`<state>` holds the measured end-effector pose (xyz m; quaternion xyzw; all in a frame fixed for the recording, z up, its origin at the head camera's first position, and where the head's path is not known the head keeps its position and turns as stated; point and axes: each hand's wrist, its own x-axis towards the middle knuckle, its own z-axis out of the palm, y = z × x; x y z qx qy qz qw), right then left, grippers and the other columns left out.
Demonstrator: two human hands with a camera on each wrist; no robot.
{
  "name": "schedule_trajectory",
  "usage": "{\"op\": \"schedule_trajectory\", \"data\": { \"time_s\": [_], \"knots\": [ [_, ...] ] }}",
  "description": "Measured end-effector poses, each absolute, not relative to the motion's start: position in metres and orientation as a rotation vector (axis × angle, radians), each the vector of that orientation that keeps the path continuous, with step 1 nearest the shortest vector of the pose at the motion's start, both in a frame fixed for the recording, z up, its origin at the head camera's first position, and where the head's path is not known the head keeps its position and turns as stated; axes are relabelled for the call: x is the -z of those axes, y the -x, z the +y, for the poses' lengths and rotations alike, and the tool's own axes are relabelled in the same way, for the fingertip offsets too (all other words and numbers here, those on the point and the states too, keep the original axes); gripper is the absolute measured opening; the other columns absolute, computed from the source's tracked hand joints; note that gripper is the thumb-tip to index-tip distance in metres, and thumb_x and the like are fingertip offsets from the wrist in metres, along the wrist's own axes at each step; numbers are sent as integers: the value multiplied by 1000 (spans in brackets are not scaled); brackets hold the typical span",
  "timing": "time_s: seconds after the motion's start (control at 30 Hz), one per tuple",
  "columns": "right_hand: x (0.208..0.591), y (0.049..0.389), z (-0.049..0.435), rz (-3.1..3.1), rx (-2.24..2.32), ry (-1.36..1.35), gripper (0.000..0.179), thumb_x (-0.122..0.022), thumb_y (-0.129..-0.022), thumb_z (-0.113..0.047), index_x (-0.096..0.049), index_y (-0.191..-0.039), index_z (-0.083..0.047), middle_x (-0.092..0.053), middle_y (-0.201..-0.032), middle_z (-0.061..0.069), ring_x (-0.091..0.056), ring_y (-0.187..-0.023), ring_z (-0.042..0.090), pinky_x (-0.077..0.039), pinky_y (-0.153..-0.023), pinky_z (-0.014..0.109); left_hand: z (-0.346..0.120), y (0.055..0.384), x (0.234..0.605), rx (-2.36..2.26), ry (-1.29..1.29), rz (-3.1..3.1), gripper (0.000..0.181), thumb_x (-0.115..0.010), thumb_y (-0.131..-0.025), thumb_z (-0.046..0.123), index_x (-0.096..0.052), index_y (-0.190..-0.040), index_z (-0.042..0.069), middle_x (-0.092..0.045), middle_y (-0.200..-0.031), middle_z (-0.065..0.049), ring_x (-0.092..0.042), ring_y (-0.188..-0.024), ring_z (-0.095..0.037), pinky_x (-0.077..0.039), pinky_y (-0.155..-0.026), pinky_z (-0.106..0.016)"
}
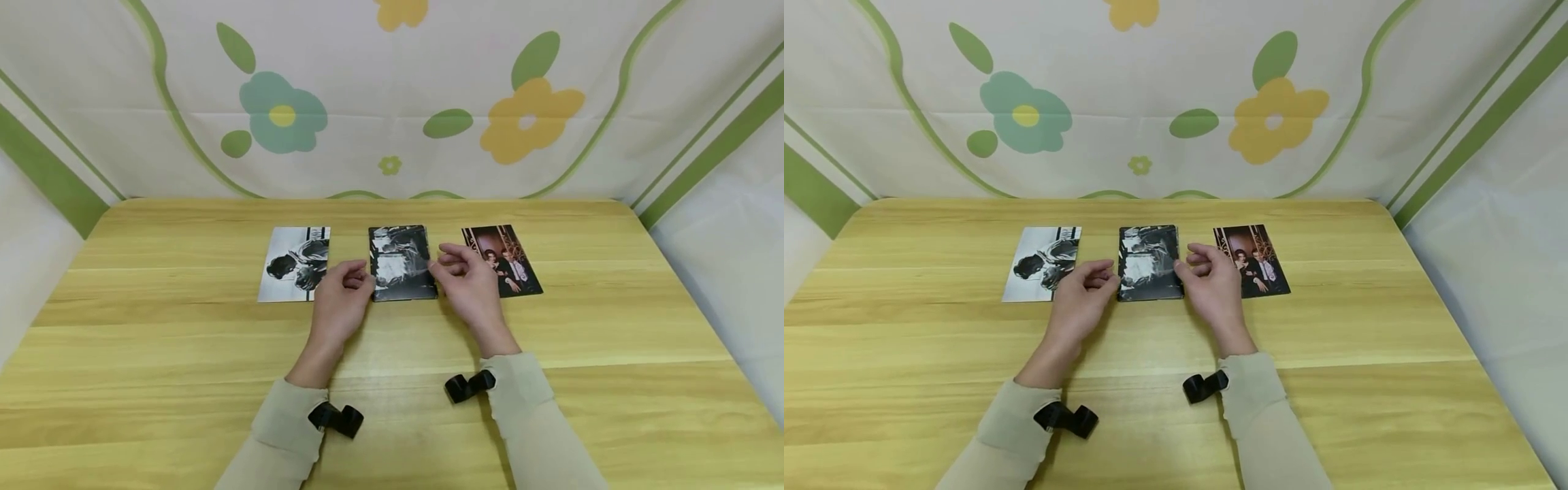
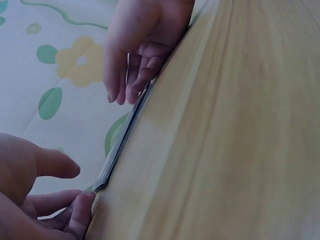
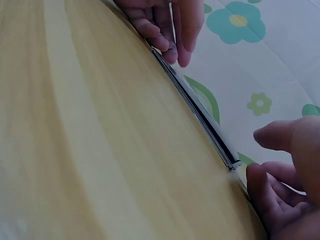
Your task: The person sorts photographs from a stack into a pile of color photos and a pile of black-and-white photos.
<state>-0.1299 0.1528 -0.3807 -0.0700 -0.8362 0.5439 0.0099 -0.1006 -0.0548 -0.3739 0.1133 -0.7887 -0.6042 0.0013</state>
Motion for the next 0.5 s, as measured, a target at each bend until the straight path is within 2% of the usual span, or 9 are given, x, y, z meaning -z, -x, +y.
{"op": "schedule_trajectory", "data": {
  "time_s": [0.13,0.33,0.5],
  "knots": [
    [381,131,152,-2691,-1597,183,52,-81,-97,-27,-66,-145,-12,-71,-128,9,-65,-107,22,-53,-91,32,-53,103,377,1720,-227,-2587,46,-74,-98,11,-65,-140,-6,-66,-118,-19,-63,-104,-30,-54,-96,-41],
    [381,130,146,-2786,-1406,53,61,-86,-92,-28,-65,-146,-8,-68,-125,11,-65,-98,23,-53,-85,33,-50,104,380,1549,-116,-2654,50,-76,-94,7,-64,-141,-8,-59,-111,-18,-56,-95,-28,-46,-86,-34],
    [380,128,143,-2861,-1263,-18,67,-87,-91,-31,-64,-148,-5,-65,-123,11,-63,-96,23,-50,-83,32,-49,104,381,1530,-109,-2666,50,-77,-94,6,-65,-141,-7,-57,-109,-17,-54,-93,-27,-42,-84,-32]
  ]
}}
